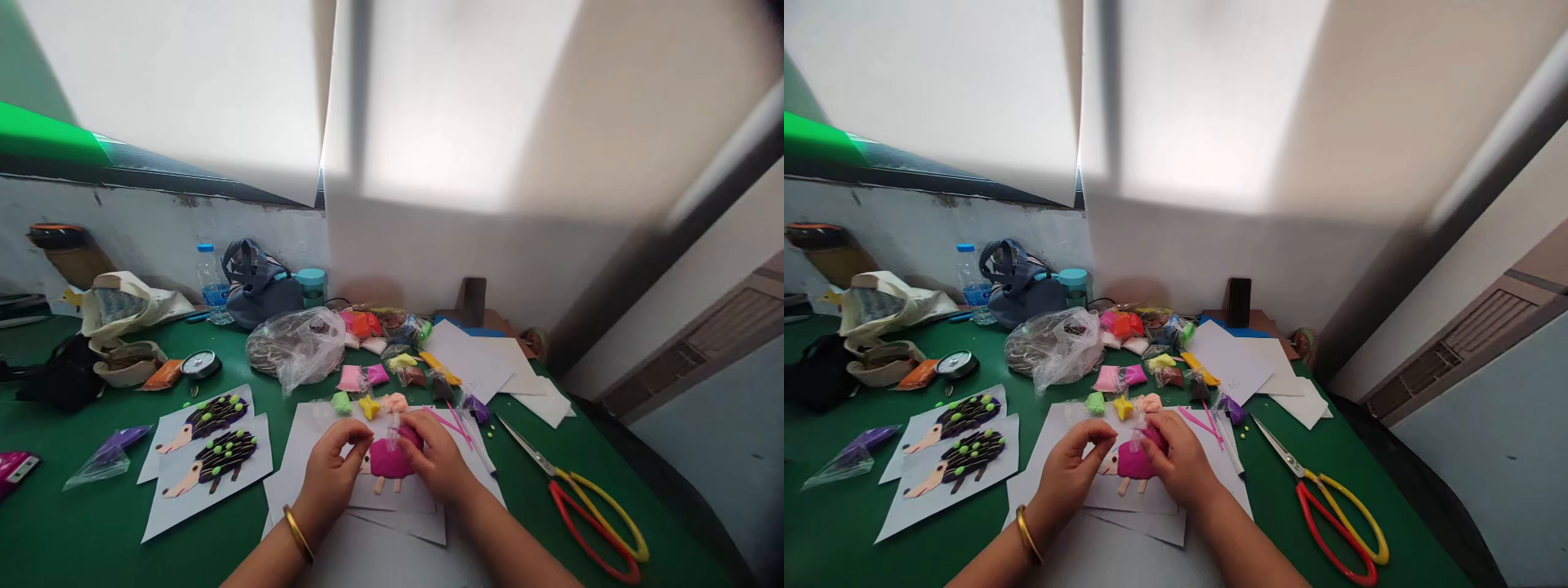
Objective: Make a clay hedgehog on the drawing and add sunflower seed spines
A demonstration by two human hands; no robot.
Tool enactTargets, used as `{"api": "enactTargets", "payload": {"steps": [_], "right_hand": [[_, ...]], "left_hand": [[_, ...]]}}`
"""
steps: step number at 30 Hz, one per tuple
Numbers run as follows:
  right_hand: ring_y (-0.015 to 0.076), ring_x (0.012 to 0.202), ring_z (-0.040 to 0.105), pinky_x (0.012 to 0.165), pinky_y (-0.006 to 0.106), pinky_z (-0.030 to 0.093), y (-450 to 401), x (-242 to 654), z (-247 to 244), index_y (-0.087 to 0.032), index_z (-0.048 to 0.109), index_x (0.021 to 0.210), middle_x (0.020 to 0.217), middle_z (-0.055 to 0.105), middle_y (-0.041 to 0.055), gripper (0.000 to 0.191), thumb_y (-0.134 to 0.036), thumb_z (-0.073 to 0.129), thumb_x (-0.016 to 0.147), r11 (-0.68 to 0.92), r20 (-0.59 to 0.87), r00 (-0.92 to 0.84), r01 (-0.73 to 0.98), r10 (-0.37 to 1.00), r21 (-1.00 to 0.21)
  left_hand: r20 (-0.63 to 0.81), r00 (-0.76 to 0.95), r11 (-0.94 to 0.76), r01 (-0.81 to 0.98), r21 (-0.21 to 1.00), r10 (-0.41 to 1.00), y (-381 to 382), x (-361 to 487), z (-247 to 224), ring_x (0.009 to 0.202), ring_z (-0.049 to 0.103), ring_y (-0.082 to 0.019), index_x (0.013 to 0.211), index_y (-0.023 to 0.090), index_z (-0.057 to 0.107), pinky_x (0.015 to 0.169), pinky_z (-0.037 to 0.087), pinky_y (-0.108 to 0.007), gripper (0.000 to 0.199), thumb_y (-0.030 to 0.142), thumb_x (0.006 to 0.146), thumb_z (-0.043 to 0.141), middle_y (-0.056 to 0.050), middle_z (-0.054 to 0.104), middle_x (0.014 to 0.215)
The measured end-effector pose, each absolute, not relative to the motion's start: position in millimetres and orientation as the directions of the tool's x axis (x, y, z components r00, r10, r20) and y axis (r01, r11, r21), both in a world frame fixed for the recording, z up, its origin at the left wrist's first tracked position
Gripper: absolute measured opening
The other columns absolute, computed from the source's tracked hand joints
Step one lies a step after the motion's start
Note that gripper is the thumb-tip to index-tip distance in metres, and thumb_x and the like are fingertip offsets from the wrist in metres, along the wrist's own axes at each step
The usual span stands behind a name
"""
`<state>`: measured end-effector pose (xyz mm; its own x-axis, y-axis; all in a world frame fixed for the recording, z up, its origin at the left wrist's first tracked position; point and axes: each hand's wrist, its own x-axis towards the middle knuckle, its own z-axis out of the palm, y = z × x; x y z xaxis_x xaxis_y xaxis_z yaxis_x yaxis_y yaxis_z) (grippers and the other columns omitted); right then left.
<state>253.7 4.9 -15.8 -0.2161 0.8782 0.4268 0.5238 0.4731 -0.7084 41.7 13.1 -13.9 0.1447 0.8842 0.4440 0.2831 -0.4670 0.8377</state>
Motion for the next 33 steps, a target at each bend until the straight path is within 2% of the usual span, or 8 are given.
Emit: {"api": "enactTargets", "payload": {"steps": [3, 6, 12, 15, 20, 23, 26, 33], "right_hand": [[0.0238, 0.11, 0.056, 0.098, 0.038, 0.046, 14.7, 268.5, -16.8, -0.017, 0.06, 0.12, 0.118, 0.059, 0.0122, 0.03, -0.027, 0.05, 0.093, 0.382, 0.435, -0.087, 0.65, 0.896, -0.657], [0.0251, 0.109, 0.057, 0.098, 0.04, 0.046, 22.4, 284.0, -21.8, -0.018, 0.062, 0.12, 0.117, 0.06, 0.0116, 0.032, -0.025, 0.052, 0.091, 0.288, 0.389, -0.053, 0.764, 0.92, -0.577], [0.0263, 0.107, 0.058, 0.094, 0.041, 0.048, 28.4, 292.4, -27.9, -0.021, 0.064, 0.121, 0.115, 0.064, 0.0094, 0.032, -0.024, 0.055, 0.09, 0.248, 0.36, -0.092, 0.874, 0.929, -0.417], [0.0275, 0.111, 0.056, 0.097, 0.042, 0.047, 34.8, 291.0, -28.5, -0.019, 0.062, 0.125, 0.119, 0.064, 0.0111, 0.036, -0.025, 0.057, 0.09, 0.247, 0.388, -0.08, 0.882, 0.918, -0.401], [0.0273, 0.118, 0.054, 0.101, 0.043, 0.046, 41.6, 292.7, -35.2, -0.019, 0.059, 0.13, 0.127, 0.061, 0.0112, 0.04, -0.025, 0.056, 0.09, 0.253, 0.411, -0.073, 0.879, 0.909, -0.405], [0.028, 0.122, 0.051, 0.104, 0.046, 0.044, 37.7, 293.9, -36.0, -0.019, 0.058, 0.131, 0.132, 0.057, 0.0117, 0.04, -0.027, 0.053, 0.092, 0.278, 0.468, -0.067, 0.875, 0.881, -0.397], [0.0293, 0.122, 0.05, 0.104, 0.049, 0.043, 29.0, 291.6, -31.5, -0.02, 0.058, 0.13, 0.131, 0.057, 0.012, 0.039, -0.028, 0.051, 0.093, 0.304, 0.521, -0.064, 0.869, 0.851, -0.39], [0.0264, 0.116, 0.054, 0.099, 0.046, 0.047, 7.9, 268.9, -21.2, -0.022, 0.058, 0.128, 0.123, 0.06, 0.0103, 0.038, -0.019, 0.049, 0.091, 0.469, 0.573, -0.172, 0.775, 0.801, -0.423]], "left_hand": [[0.408, 0.117, -0.424, 0.221, 0.878, 0.905, 16.0, 41.7, -16.9, 0.087, 0.067, -0.018, 0.094, 0.023, 0.07, 0.081, 0.055, -0.03, 0.014, 0.032, 0.089, 0.06, -0.004, 0.071, 0.093], [0.368, 0.127, -0.387, 0.195, 0.901, 0.921, 16.3, 41.3, -16.1, 0.087, 0.068, -0.019, 0.098, 0.023, 0.073, 0.08, 0.055, -0.031, 0.019, 0.034, 0.088, 0.061, -0.005, 0.072, 0.095], [0.311, 0.094, -0.325, 0.279, 0.904, 0.946, 14.8, 38.3, -6.5, 0.072, 0.064, -0.018, 0.077, 0.021, 0.071, 0.068, 0.053, -0.028, 0.017, 0.037, 0.081, 0.067, -0.002, 0.069, 0.076], [0.318, 0.085, -0.329, 0.271, 0.904, 0.944, 17.9, 35.9, -5.6, 0.068, 0.061, -0.017, 0.071, 0.02, 0.068, 0.065, 0.051, -0.027, 0.021, 0.039, 0.079, 0.068, -0.002, 0.065, 0.071], [0.25, 0.065, -0.258, 0.222, 0.94, 0.966, 25.8, 33.5, -17.4, 0.084, 0.066, -0.021, 0.093, 0.021, 0.072, 0.079, 0.053, -0.033, 0.023, 0.039, 0.08, 0.065, -0.005, 0.071, 0.092], [0.18, 0.079, -0.194, 0.248, 0.949, 0.981, 28.5, 31.5, -21.5, 0.083, 0.066, -0.021, 0.094, 0.021, 0.07, 0.078, 0.053, -0.034, 0.025, 0.04, 0.08, 0.064, -0.005, 0.071, 0.09], [0.212, 0.146, -0.253, 0.389, 0.886, 0.966, 28.7, 28.3, -17.8, 0.082, 0.064, -0.021, 0.084, 0.021, 0.069, 0.075, 0.051, -0.033, 0.021, 0.039, 0.085, 0.059, -0.004, 0.07, 0.086], [0.247, 0.327, -0.41, 0.729, 0.548, 0.912, 25.1, 30.4, -9.0, 0.08, 0.06, -0.021, 0.075, 0.02, 0.068, 0.071, 0.043, -0.033, 0.008, 0.024, 0.083, 0.066, -0.003, 0.066, 0.079]]}}
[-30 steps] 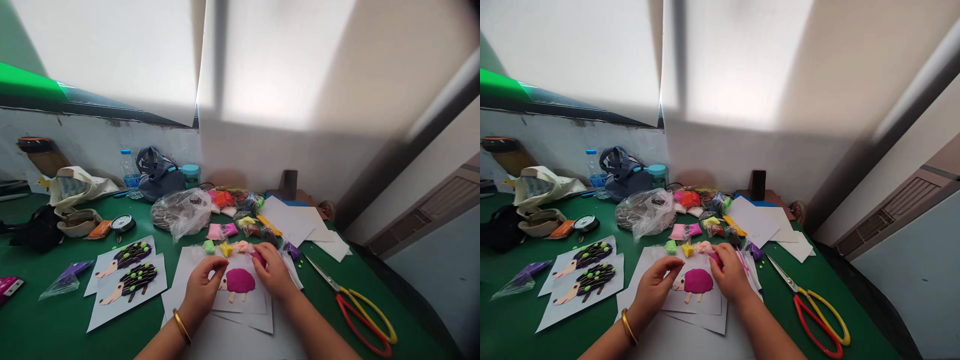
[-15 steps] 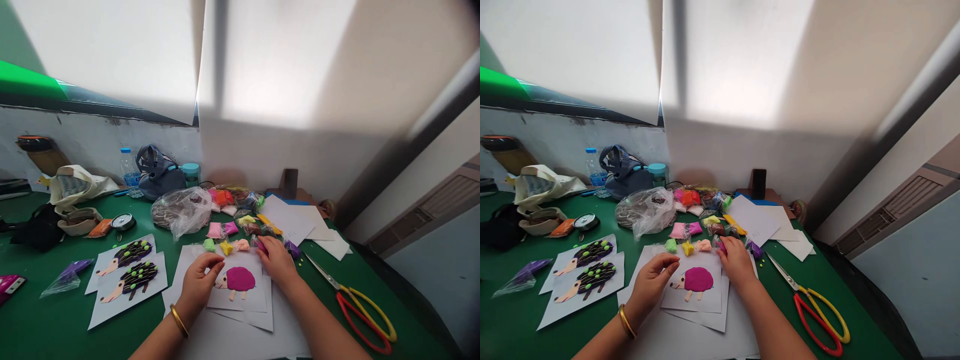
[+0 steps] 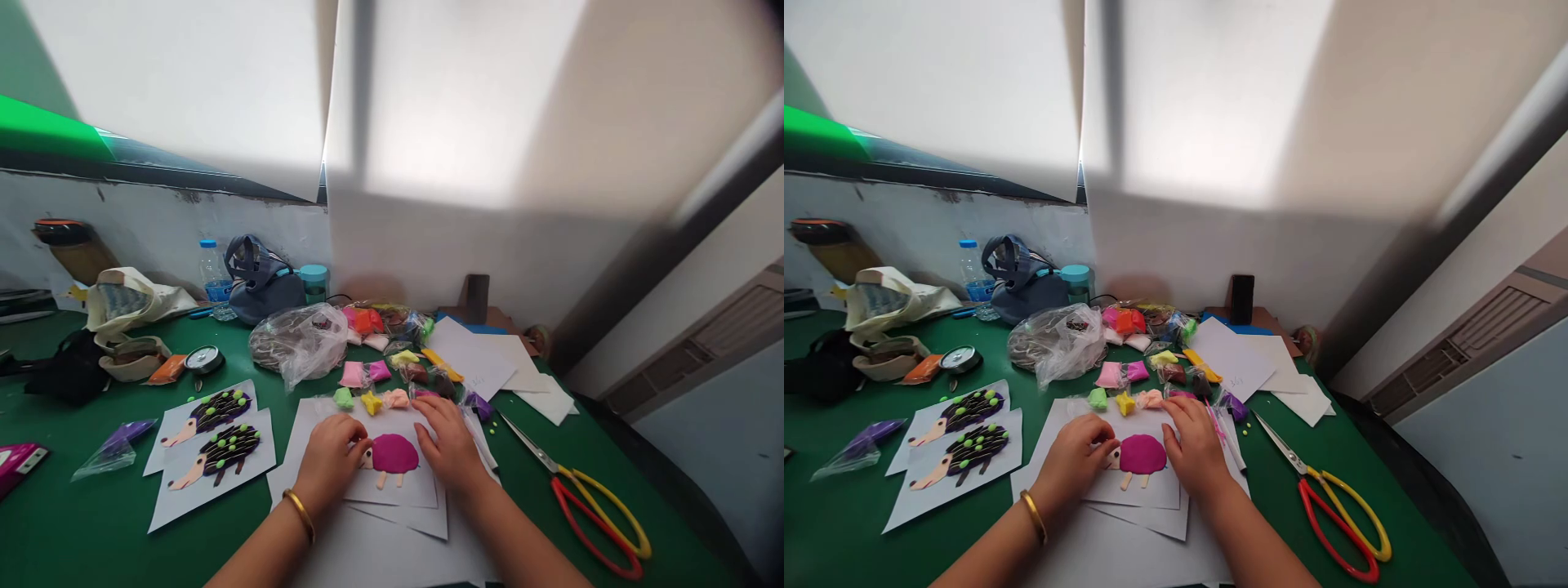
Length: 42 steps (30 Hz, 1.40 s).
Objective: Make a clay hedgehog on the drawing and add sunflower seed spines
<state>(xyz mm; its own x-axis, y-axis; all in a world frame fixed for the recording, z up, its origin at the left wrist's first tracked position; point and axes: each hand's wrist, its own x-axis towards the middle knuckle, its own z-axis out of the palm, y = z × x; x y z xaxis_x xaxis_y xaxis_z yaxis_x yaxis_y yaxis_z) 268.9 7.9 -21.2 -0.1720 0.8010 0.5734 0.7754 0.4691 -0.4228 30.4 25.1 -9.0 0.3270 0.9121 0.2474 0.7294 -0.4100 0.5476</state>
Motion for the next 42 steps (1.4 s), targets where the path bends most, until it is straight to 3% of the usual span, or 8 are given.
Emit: {"api": "enactTargets", "payload": {"steps": [4, 12, 22, 29, 35, 42], "right_hand": [[0.025, 0.112, 0.056, 0.096, 0.043, 0.049, 3.6, 257.3, -19.6, -0.022, 0.062, 0.12, 0.119, 0.062, 0.0095, 0.035, -0.014, 0.052, 0.088, 0.522, 0.554, -0.231, 0.724, 0.8, -0.452], [0.0246, 0.108, 0.057, 0.094, 0.043, 0.05, 1.4, 252.3, -20.1, -0.021, 0.066, 0.114, 0.112, 0.064, 0.0096, 0.029, -0.013, 0.054, 0.088, 0.518, 0.499, -0.256, 0.688, 0.828, -0.507], [0.0243, 0.107, 0.056, 0.094, 0.043, 0.049, 1.1, 250.3, -22.6, -0.022, 0.066, 0.113, 0.111, 0.064, 0.0084, 0.034, -0.008, 0.051, 0.086, 0.536, 0.491, -0.283, 0.67, 0.824, -0.514], [0.0233, 0.102, 0.057, 0.089, 0.041, 0.05, -0.8, 244.5, -22.0, -0.022, 0.067, 0.112, 0.108, 0.065, 0.0079, 0.034, -0.007, 0.051, 0.086, 0.566, 0.501, -0.32, 0.67, 0.804, -0.481], [0.0232, 0.098, 0.058, 0.085, 0.041, 0.05, -1.3, 242.5, -24.4, -0.024, 0.07, 0.107, 0.105, 0.065, 0.0075, 0.031, -0.008, 0.052, 0.086, 0.578, 0.495, -0.348, 0.678, 0.796, -0.453], [0.0225, 0.094, 0.058, 0.083, 0.039, 0.05, -1.1, 241.8, -27.2, -0.023, 0.07, 0.107, 0.101, 0.066, 0.0075, 0.029, -0.009, 0.053, 0.088, 0.573, 0.465, -0.366, 0.681, 0.806, -0.456]], "left_hand": [[0.242, 0.367, -0.439, 0.782, 0.443, 0.898, 22.1, 36.4, -10.2, 0.084, 0.061, -0.021, 0.081, 0.023, 0.074, 0.075, 0.04, -0.034, 0.009, 0.018, 0.083, 0.066, -0.004, 0.067, 0.085], [0.245, 0.385, -0.453, 0.814, 0.365, 0.89, 21.8, 40.7, -10.6, 0.086, 0.06, -0.021, 0.085, 0.027, 0.078, 0.077, 0.036, -0.036, 0.015, 0.019, 0.085, 0.065, -0.003, 0.068, 0.085], [0.217, 0.423, -0.474, 0.748, 0.464, 0.88, 24.5, 32.8, -13.9, 0.087, 0.062, -0.022, 0.096, 0.026, 0.076, 0.077, 0.041, -0.034, 0.026, 0.025, 0.093, 0.051, -0.006, 0.07, 0.091], [0.199, 0.412, -0.449, 0.706, 0.548, 0.889, 29.7, 22.4, -16.2, 0.095, 0.066, -0.023, 0.109, 0.022, 0.071, 0.084, 0.047, -0.036, 0.029, 0.021, 0.092, 0.048, -0.007, 0.074, 0.104], [0.246, 0.434, -0.498, 0.756, 0.424, 0.867, 21.6, 17.6, -8.4, 0.09, 0.065, -0.023, 0.087, 0.023, 0.076, 0.085, 0.044, -0.038, 0.033, 0.004, 0.076, 0.051, -0.005, 0.073, 0.093], [0.226, 0.481, -0.531, 0.771, 0.35, 0.847, 14.0, 23.0, -6.1, 0.093, 0.061, -0.023, 0.093, 0.028, 0.076, 0.086, 0.04, -0.04, 0.033, 0.007, 0.081, 0.054, -0.004, 0.071, 0.095]]}}
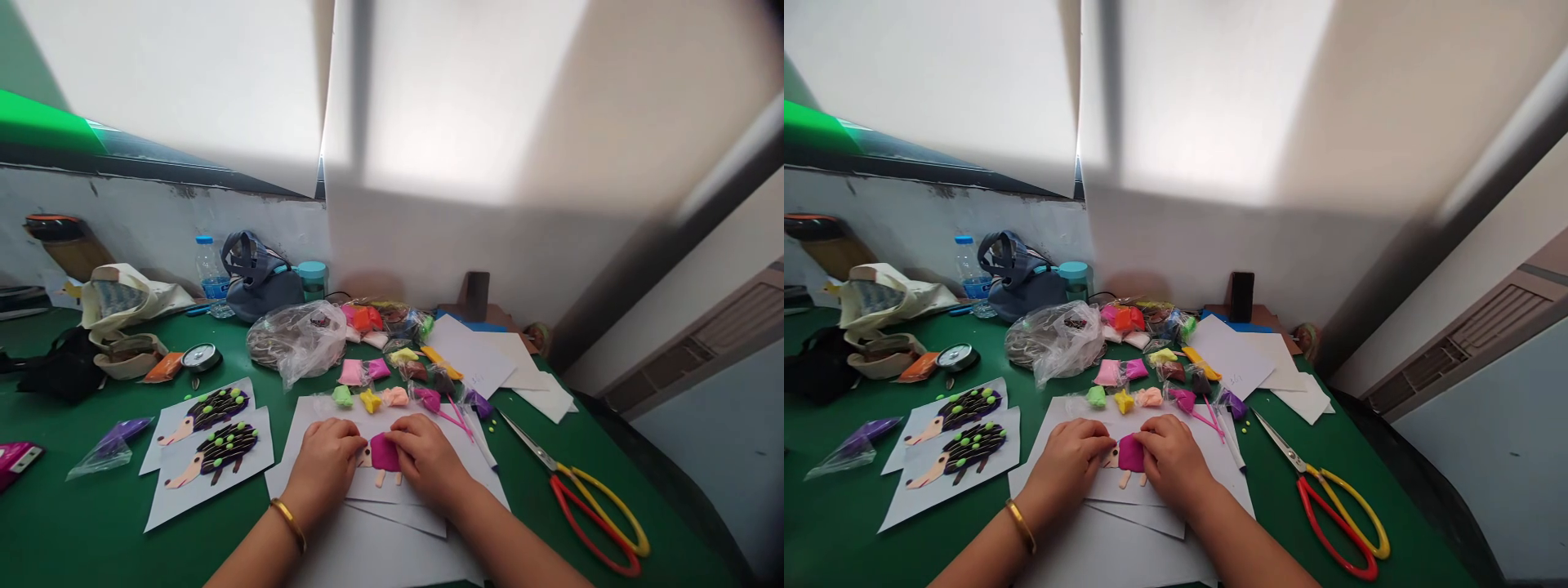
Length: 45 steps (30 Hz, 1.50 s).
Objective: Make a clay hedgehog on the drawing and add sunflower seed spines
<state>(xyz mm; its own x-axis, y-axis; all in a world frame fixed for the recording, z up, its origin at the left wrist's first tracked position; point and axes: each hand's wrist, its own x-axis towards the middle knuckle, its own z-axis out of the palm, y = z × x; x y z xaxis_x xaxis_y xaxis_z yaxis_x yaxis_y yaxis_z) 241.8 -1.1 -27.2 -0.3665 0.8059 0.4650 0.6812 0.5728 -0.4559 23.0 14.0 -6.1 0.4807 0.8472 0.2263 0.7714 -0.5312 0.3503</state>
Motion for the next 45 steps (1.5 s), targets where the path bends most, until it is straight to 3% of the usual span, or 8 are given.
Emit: {"api": "enactTargets", "payload": {"steps": [15, 20, 25, 31, 37, 45], "right_hand": [[0.022, 0.093, 0.058, 0.083, 0.038, 0.05, -0.6, 240.7, -28.0, -0.023, 0.071, 0.106, 0.099, 0.067, 0.0069, 0.028, -0.01, 0.054, 0.087, 0.569, 0.451, -0.376, 0.69, 0.81, -0.447], [0.022, 0.094, 0.058, 0.083, 0.038, 0.05, -1.5, 243.1, -29.6, -0.024, 0.07, 0.109, 0.102, 0.066, 0.007, 0.031, -0.009, 0.054, 0.087, 0.578, 0.455, -0.384, 0.689, 0.803, -0.438], [0.0216, 0.093, 0.058, 0.082, 0.037, 0.05, -2.3, 242.6, -28.1, -0.025, 0.071, 0.107, 0.1, 0.067, 0.0065, 0.03, -0.01, 0.054, 0.088, 0.576, 0.454, -0.387, 0.698, 0.803, -0.425], [0.0213, 0.093, 0.058, 0.082, 0.037, 0.049, -2.3, 241.3, -28.9, -0.025, 0.071, 0.106, 0.1, 0.067, 0.0058, 0.03, -0.01, 0.056, 0.087, 0.573, 0.439, -0.395, 0.704, 0.807, -0.42], [0.0217, 0.093, 0.058, 0.082, 0.037, 0.048, -2.1, 241.5, -27.8, -0.025, 0.071, 0.107, 0.1, 0.067, 0.006, 0.03, -0.01, 0.055, 0.087, 0.571, 0.429, -0.399, 0.704, 0.81, -0.423], [0.0211, 0.093, 0.057, 0.083, 0.036, 0.047, -2.4, 241.0, -28.6, -0.025, 0.072, 0.106, 0.099, 0.067, 0.0061, 0.029, -0.01, 0.056, 0.087, 0.57, 0.43, -0.397, 0.702, 0.811, -0.428]], "left_hand": [[0.237, 0.53, -0.58, 0.754, 0.308, 0.814, 11.7, 26.2, -6.9, 0.092, 0.058, -0.022, 0.102, 0.032, 0.072, 0.084, 0.037, -0.037, 0.033, 0.01, 0.086, 0.055, -0.002, 0.067, 0.093], [0.252, 0.509, -0.568, 0.753, 0.333, 0.823, 15.1, 21.7, -9.9, 0.099, 0.06, -0.023, 0.113, 0.029, 0.069, 0.092, 0.037, -0.04, 0.044, 0.004, 0.082, 0.051, -0.004, 0.071, 0.101], [0.216, 0.56, -0.6, 0.746, 0.288, 0.8, 15.0, 22.8, -5.1, 0.093, 0.06, -0.022, 0.103, 0.034, 0.072, 0.091, 0.036, -0.041, 0.034, 0.01, 0.085, 0.056, -0.002, 0.07, 0.095], [0.201, 0.569, -0.603, 0.767, 0.22, 0.797, 11.6, 29.0, 0.7, 0.093, 0.06, -0.023, 0.106, 0.033, 0.07, 0.1, 0.032, -0.047, 0.034, 0.01, 0.088, 0.054, -0.003, 0.068, 0.097], [0.236, 0.551, -0.598, 0.758, 0.26, 0.8, 13.5, 24.8, -4.9, 0.097, 0.061, -0.023, 0.114, 0.028, 0.068, 0.106, 0.03, -0.048, 0.039, 0.006, 0.085, 0.053, -0.004, 0.069, 0.1], [0.205, 0.58, -0.615, 0.754, 0.232, 0.789, 11.7, 24.9, -1.4, 0.093, 0.059, -0.02, 0.11, 0.036, 0.069, 0.108, 0.027, -0.053, 0.032, 0.014, 0.09, 0.056, 0.0, 0.066, 0.093]]}}
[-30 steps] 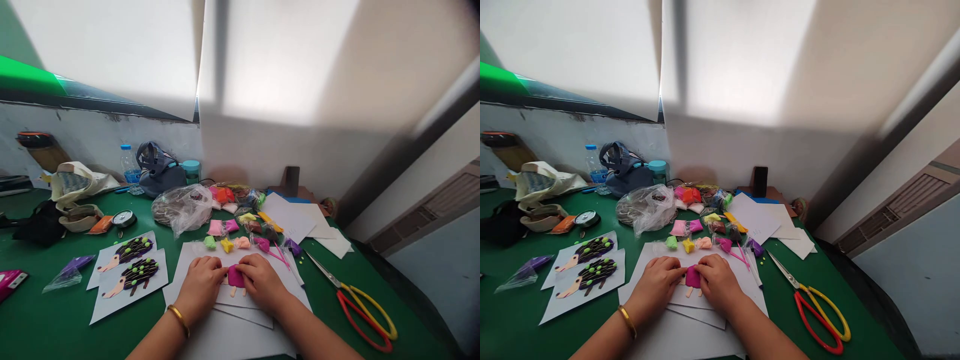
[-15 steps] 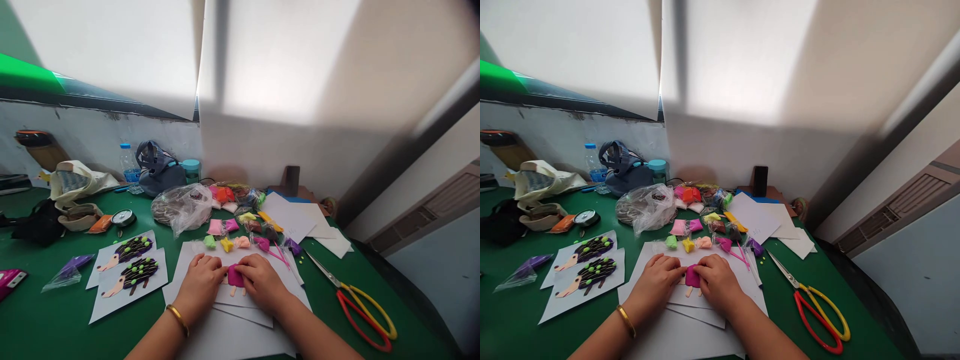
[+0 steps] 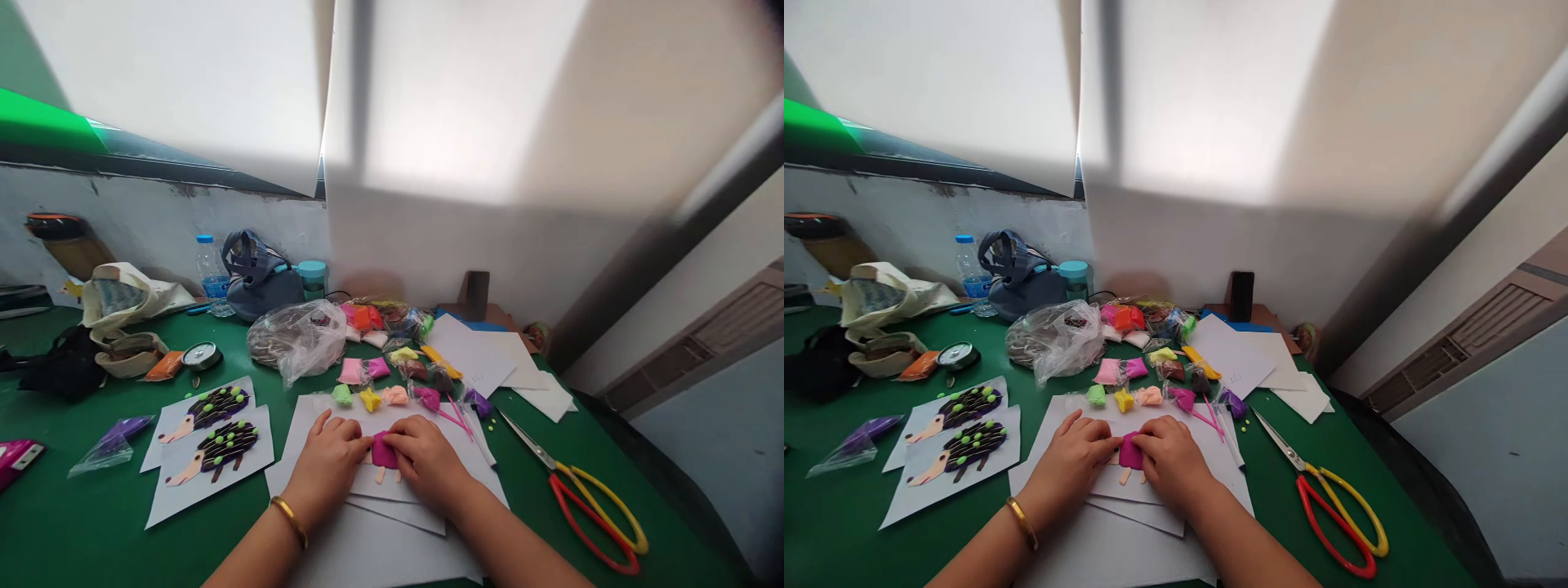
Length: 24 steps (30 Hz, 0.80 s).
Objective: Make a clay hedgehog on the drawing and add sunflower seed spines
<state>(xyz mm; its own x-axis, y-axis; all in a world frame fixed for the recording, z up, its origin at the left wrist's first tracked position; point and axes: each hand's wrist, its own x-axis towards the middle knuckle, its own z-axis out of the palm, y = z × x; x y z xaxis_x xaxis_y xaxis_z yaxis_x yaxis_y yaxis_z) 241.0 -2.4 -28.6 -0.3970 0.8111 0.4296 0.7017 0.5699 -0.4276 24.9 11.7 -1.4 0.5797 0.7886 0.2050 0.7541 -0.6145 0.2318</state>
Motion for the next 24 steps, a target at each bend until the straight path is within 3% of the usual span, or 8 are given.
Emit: {"api": "enactTargets", "payload": {"steps": [9, 24], "right_hand": [[0.0213, 0.094, 0.056, 0.083, 0.037, 0.046, -2.6, 241.8, -28.8, -0.024, 0.071, 0.108, 0.1, 0.067, 0.0066, 0.03, -0.009, 0.055, 0.087, 0.573, 0.421, -0.406, 0.699, 0.811, -0.428], [0.023, 0.102, 0.052, 0.088, 0.037, 0.039, -6.2, 229.7, -17.3, -0.025, 0.065, 0.112, 0.108, 0.064, 0.0051, 0.028, -0.015, 0.059, 0.086, 0.532, 0.28, -0.456, 0.772, 0.844, -0.346]], "left_hand": [[0.187, 0.541, -0.573, 0.774, 0.27, 0.82, 13.7, 23.7, -5.9, 0.098, 0.059, -0.021, 0.11, 0.029, 0.07, 0.11, 0.027, -0.051, 0.032, 0.011, 0.088, 0.055, -0.002, 0.068, 0.099], [0.195, 0.534, -0.568, 0.787, 0.239, 0.823, 12.5, 28.7, -5.8, 0.097, 0.057, -0.021, 0.107, 0.032, 0.07, 0.111, 0.026, -0.053, 0.03, 0.013, 0.088, 0.056, -0.001, 0.065, 0.095]]}}
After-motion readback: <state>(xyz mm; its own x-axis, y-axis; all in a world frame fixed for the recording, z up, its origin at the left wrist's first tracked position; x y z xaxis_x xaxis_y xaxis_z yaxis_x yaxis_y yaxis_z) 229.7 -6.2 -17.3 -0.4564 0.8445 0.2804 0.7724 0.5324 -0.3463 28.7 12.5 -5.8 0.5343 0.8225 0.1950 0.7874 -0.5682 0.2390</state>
